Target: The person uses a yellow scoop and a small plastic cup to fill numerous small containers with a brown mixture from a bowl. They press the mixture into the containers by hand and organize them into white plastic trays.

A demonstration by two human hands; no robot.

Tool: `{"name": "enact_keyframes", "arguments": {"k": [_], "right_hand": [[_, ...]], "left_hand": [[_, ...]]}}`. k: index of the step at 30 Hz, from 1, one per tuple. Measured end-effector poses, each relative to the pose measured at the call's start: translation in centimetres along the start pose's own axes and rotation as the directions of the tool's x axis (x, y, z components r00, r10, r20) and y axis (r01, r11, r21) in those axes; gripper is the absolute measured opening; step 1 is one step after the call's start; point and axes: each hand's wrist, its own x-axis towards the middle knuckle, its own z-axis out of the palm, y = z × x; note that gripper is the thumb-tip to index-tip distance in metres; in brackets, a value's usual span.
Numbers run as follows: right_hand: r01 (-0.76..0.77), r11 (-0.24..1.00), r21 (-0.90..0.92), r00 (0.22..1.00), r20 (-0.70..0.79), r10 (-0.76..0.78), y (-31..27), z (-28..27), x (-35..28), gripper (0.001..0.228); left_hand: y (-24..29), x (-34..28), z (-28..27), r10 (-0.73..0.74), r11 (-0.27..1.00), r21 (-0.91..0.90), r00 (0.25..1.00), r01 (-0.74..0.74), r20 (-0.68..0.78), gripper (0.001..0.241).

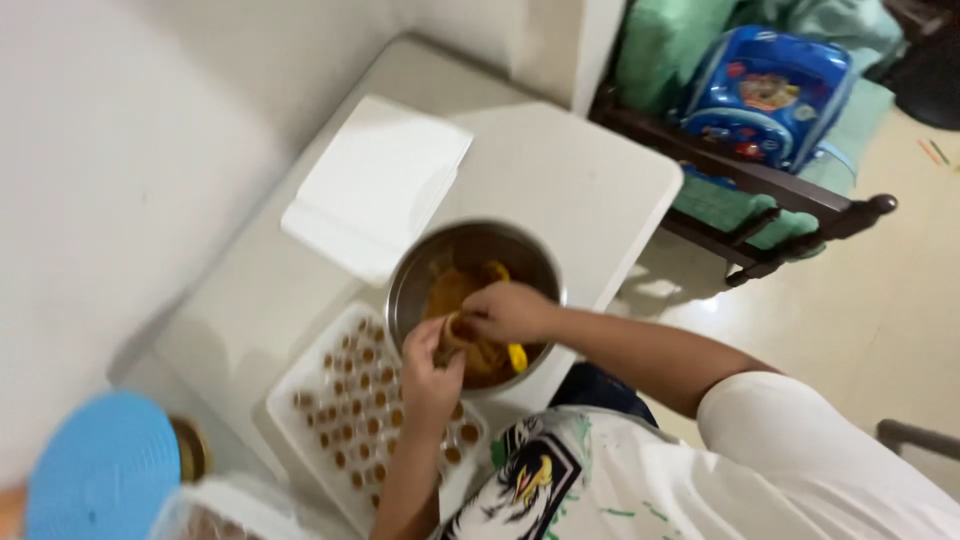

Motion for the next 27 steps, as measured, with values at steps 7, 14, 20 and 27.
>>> {"name": "enact_keyframes", "arguments": {"k": [7,14,20,27], "right_hand": [[-0.027,1.0,0.011,0.983,-0.18,0.028,3.4,3.4,1.1,0.024],[-0.121,0.993,0.009,0.992,-0.042,0.121,3.1,1.9,0.6,0.026],[0.026,0.997,0.075,1.0,0.014,-0.027,4.9,1.0,1.3,0.026],[0.05,0.996,0.07,0.999,0.013,-0.051,6.3,-4.4,1.6,0.029]], "left_hand": [[2.7,2.5,1.2,-0.303,0.953,-0.001,0.953,0.303,0.024,0.049],[-9.6,1.8,0.6,-0.106,0.99,0.088,0.994,0.106,-0.001,0.075],[-27.8,5.7,-4.4,-0.025,0.989,-0.137,0.977,0.054,0.21,0.063],[-13.9,5.1,3.3,-0.142,0.979,0.131,0.984,0.155,-0.105,0.075]]}}
